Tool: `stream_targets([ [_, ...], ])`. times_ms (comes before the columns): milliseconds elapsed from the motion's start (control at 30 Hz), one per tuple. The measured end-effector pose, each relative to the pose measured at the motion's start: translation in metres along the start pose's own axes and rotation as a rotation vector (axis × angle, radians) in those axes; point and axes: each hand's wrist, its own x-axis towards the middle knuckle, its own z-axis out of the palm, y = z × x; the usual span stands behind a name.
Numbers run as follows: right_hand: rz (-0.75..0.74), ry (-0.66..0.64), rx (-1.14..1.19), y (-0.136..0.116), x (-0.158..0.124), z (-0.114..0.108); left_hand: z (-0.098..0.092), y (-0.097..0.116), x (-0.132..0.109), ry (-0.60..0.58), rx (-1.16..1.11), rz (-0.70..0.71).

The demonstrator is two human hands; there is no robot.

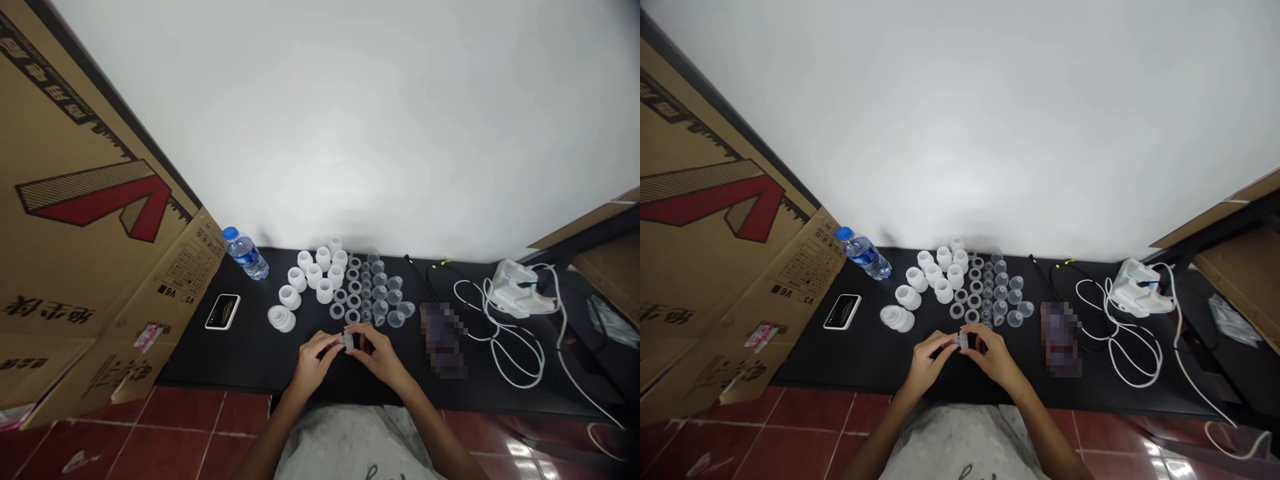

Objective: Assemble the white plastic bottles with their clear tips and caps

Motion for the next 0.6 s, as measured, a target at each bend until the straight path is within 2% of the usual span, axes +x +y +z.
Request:
stream_targets([
  [233,0.042,0.004,-0.008,-0.0028,0.0006,0.0005,0.0033,-0.0077,-0.0042,0.043,-0.034,-0.069],
  [467,-0.015,0.035,0.000,0.0041,-0.0031,0.0020,0.0018,-0.0039,-0.0026,-0.003,0.011,-0.035],
  [600,0.021,0.028,0.043,0.0059,-0.0026,0.0037,0.0015,-0.0013,-0.0014,-0.018,0.021,-0.013],
])
